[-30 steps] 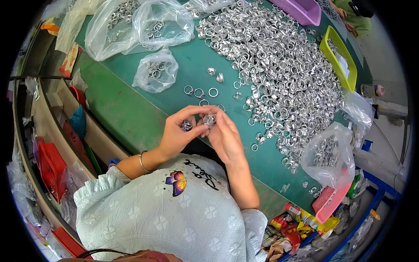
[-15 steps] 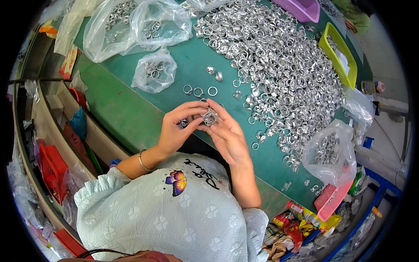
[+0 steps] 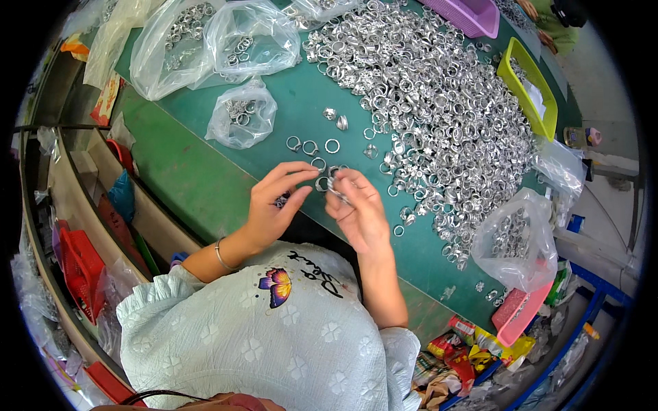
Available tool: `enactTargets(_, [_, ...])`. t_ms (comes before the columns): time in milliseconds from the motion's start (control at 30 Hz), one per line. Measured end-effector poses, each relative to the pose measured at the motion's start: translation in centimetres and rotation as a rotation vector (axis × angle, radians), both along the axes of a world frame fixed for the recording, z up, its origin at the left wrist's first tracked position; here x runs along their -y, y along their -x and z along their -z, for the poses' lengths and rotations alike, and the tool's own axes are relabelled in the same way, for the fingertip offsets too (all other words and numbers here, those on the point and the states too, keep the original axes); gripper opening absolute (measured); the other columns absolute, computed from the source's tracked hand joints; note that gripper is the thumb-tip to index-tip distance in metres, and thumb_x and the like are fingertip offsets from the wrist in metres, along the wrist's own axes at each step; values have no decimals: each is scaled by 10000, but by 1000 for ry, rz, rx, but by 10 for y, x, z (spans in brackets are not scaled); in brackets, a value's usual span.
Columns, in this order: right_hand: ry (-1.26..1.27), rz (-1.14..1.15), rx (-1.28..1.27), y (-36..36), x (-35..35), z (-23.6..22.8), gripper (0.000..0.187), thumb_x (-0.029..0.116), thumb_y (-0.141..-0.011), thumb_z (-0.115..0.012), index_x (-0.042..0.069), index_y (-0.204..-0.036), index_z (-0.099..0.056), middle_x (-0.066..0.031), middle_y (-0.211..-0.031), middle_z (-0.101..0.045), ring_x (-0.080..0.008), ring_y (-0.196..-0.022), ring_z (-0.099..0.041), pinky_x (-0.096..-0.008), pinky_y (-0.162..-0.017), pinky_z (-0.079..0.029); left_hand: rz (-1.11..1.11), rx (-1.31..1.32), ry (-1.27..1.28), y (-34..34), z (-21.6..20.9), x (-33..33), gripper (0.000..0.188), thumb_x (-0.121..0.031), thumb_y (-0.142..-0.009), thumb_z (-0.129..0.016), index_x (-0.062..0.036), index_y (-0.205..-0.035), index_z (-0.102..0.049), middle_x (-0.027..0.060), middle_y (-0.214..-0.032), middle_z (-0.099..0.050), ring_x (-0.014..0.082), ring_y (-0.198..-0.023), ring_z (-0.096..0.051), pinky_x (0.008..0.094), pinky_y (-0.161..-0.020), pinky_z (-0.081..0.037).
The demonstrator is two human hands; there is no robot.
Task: The person assembles silver keychains by hand at a green workbench. They pick up small metal rings and decorative charms, link them together, and place the finished units into a plastic bag.
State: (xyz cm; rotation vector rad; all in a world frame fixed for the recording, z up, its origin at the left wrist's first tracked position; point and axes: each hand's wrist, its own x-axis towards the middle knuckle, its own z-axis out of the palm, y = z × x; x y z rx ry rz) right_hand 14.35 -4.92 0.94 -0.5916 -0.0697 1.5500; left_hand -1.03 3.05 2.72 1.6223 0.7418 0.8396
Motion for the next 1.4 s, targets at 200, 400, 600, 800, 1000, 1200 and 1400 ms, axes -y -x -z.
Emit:
enactTargets(200, [29,119,-373,-19,-12,11,124,110,-899,-519,-8,-916,-556,-21,-720,-438,-86,-609,-386,-193,-407,-323,2,32,249,4,15,0,211,11,-831,-565,-4,-1034,-619,54,-923,-602,64,-605,-502,183,-510,-390])
enactTargets(400, [-178,239,-589,-26,-26,18,162,87,-899,-511,-39,-986,-563,-63,-815,-426,-88,-658,-394,-177,-418,-344,41,-42,183,-7,22,15,195,2,-831,-579,-14,-1021,-622,48,-848,-602,70,-601,-507,198,-521,-400])
enactTargets(600, [202,177,991,-26,-33,-1,145,59,-820,-632,-12,-946,-625,4,-579,-449,-93,-460,-370,-210,-443,-314,-40,-128,-27,7,26,4,228,56,-780,-600,-22,-992,-632,74,-851,-602,130,-659,-541,233,-575,-429])
enactTargets(800, [187,175,2202,-4,-80,6,148,85,-763,-665,31,-899,-643,-115,-684,-560,-286,-563,-565,-364,-532,-436,7,-164,-86,-3,24,4,210,14,-794,-612,-18,-1001,-607,86,-871,-596,188,-639,-591,258,-549,-479])
enactTargets(1000, [47,328,2083,-20,-84,23,121,92,-795,-629,28,-897,-633,-131,-761,-602,-281,-591,-592,-372,-543,-461,19,-155,-67,1,20,4,203,13,-799,-607,-19,-1000,-611,85,-851,-593,178,-644,-587,256,-558,-480])
enactTargets(1200, [126,142,187,-37,-75,-16,178,139,-871,-471,8,-961,-549,-84,-793,-542,-145,-525,-443,-276,-470,-364,-44,-117,19,3,20,-4,211,47,-778,-600,-16,-975,-637,73,-812,-596,134,-627,-526,244,-568,-431])
enactTargets(1400, [222,-7,972,-37,-108,-1,236,242,-816,-636,28,-912,-609,-44,-559,-520,-199,-459,-469,-328,-446,-369,-53,-104,20,6,22,0,192,35,-785,-603,-14,-969,-634,81,-815,-595,148,-623,-526,252,-575,-434])
